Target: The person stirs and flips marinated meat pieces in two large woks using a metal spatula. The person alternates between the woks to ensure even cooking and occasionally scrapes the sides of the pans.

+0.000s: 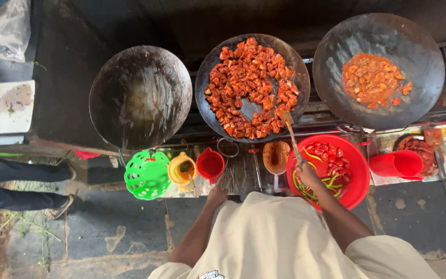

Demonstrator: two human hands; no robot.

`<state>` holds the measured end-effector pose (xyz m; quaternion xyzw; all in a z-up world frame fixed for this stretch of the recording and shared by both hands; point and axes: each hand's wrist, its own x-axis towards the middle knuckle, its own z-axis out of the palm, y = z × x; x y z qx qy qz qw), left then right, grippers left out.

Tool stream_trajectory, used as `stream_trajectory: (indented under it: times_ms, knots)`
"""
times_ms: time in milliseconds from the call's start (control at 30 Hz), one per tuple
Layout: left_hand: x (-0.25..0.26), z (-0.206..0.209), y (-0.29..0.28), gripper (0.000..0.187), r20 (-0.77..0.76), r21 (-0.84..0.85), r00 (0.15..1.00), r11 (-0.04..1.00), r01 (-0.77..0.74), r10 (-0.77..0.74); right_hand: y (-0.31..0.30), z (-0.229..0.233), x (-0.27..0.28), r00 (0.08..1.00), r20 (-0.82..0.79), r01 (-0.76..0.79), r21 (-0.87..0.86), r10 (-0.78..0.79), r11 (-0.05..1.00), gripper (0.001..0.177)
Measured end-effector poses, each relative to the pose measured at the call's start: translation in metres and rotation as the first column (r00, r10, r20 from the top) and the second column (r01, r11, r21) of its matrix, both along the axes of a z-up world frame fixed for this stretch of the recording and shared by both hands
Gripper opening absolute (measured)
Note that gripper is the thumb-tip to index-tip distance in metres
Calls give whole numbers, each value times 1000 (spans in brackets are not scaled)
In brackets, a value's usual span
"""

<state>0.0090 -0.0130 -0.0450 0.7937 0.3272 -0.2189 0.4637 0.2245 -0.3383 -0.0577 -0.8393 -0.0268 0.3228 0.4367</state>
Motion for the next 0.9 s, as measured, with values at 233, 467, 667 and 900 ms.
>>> stream_trajectory:
  times_ms: [233,467,667,900]
  knots:
    - [3,-4,6,81,-12,124,994,986,108,-108,5,-17,-13,993,-97,85,166,-69,982,10]
    - [23,-10,11,74,105,145,981,979,145,-161,16,-26,-22,976,-177,165,201,-130,966,8]
    - [28,-14,11,73,17,17,996,996,92,-92,14,-8,-23,981,-154,152,217,-120,964,6]
    - [14,-21,5,73,3,-63,1000,998,-21,21,20,54,-4,995,75,50,122,-60,991,19]
